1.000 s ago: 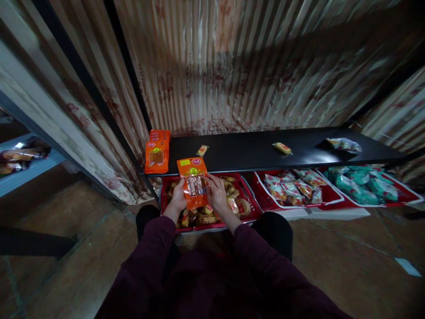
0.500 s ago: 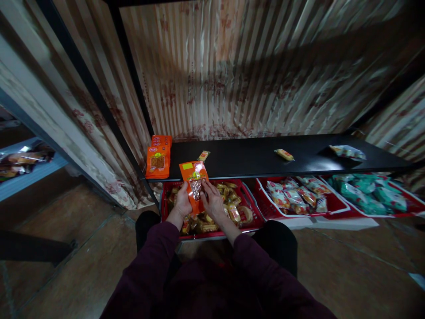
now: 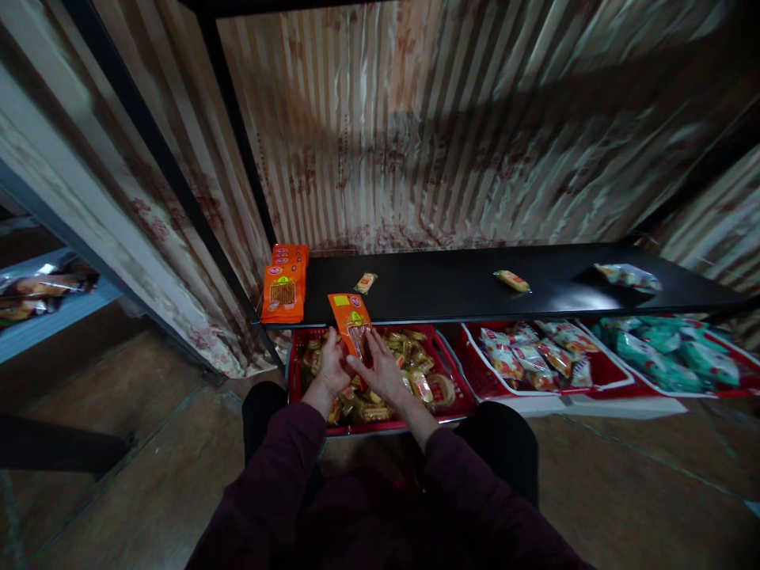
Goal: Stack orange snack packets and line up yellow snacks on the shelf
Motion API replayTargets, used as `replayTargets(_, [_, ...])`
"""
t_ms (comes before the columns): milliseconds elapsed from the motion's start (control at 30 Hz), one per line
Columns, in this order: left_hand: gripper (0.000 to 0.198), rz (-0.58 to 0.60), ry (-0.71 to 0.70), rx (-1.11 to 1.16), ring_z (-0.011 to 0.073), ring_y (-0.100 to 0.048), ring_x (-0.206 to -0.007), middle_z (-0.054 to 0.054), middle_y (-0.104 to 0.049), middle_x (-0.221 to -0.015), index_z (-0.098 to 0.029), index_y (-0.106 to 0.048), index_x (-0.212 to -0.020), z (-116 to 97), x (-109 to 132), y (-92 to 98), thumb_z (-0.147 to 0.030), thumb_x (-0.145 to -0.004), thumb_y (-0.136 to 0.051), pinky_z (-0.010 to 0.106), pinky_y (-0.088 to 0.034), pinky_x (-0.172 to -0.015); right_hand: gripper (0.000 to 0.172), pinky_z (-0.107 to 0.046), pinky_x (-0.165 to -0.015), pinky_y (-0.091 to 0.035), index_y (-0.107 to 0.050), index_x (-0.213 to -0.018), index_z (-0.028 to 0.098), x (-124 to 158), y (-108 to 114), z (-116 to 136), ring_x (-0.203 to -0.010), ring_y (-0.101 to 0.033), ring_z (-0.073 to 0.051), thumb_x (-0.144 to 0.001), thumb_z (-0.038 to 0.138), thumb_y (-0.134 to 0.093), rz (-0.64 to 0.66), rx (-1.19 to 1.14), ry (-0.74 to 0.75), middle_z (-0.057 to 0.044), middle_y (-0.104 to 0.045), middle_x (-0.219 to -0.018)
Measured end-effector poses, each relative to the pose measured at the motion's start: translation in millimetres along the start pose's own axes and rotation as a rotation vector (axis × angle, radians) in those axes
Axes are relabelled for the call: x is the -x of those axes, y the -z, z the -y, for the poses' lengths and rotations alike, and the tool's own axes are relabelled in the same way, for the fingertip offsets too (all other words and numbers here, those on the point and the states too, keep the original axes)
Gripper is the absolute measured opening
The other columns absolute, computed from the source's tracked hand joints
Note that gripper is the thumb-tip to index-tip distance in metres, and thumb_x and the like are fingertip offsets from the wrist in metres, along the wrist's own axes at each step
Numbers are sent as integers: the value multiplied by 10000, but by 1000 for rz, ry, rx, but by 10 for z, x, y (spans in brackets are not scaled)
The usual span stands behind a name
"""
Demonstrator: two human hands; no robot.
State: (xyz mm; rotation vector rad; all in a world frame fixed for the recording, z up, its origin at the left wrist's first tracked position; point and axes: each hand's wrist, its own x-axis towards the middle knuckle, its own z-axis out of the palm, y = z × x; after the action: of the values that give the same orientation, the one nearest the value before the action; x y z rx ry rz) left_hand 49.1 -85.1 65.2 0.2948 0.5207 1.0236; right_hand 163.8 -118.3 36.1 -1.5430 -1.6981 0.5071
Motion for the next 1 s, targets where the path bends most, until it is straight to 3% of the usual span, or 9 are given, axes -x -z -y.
replayTargets(167, [325, -6, 35, -23, 230, -644, -1007, 97, -707, -994, -140, -659, -1007, 45, -31, 65, -396, -860, -524, 350, -478, -929, 909, -516, -1112, -286, -367, -1415, 139, -7, -11, 35, -1391, -279, -328, -691, 614, -645, 73, -36, -90, -184, -365, -1468])
replayTargets(300, [233, -10, 43, -72, 214, -642, -994, 80, -707, -1005, -150, -668, -1004, 87, -23, 125, -238, -792, -625, 334, -468, -931, 727, -480, -1092, -333, -456, -1355, 185, -9, 10, 68, -1314, -420, -295, -723, 486, -651, 89, -120, -51, -135, -492, -1382])
replayTargets(400, [299, -64, 1, -108, 175, -633, -988, 40, -703, -1025, -200, -668, -1039, 115, -16, 144, -152, -743, -664, 297, -454, -927, 580, -458, -1079, -359, -491, -1326, 214, -5, 56, 77, -1250, -497, -258, -782, 397, -570, 82, -208, -34, -96, -565, -1313])
replayTargets(533, [400, -57, -45, -233, 155, -607, -1035, 12, -692, -1063, -255, -662, -1090, 143, -25, 119, -127, -712, -694, 275, -412, -963, 484, -452, -1068, -371, -556, -1266, 204, -2, 109, 44, -1222, -526, -247, -841, 414, -460, 46, -334, -116, -88, -596, -1282])
replayTargets(767, [447, -92, -142, -348, 237, -522, -1200, 69, -658, -1179, -209, -696, -1035, 172, -71, 147, -37, -622, -710, 353, -330, -1067, 469, -427, -932, -489, -635, -1110, 222, -33, 146, -55, -1011, -640, -247, -802, 557, -521, -35, -647, -275, -60, -710, -1042])
replayTargets(867, [474, -130, -156, -370, 240, -497, -1235, 48, -643, -1208, -233, -694, -1036, 183, -81, 181, -25, -610, -694, 363, -347, -1065, 450, -411, -857, -535, -621, -1057, 215, -51, 129, -99, -960, -663, -249, -770, 557, -564, -65, -837, -357, -60, -721, -985])
replayTargets(1000, [471, -151, -211, -378, 233, -526, -1193, 44, -642, -1200, -228, -700, -1013, 181, -90, 187, 15, -613, -648, 355, -374, -1040, 455, -384, -734, -568, -594, -1049, 204, -68, 102, -137, -861, -691, -256, -762, 556, -563, -80, -907, -467, -62, -732, -872])
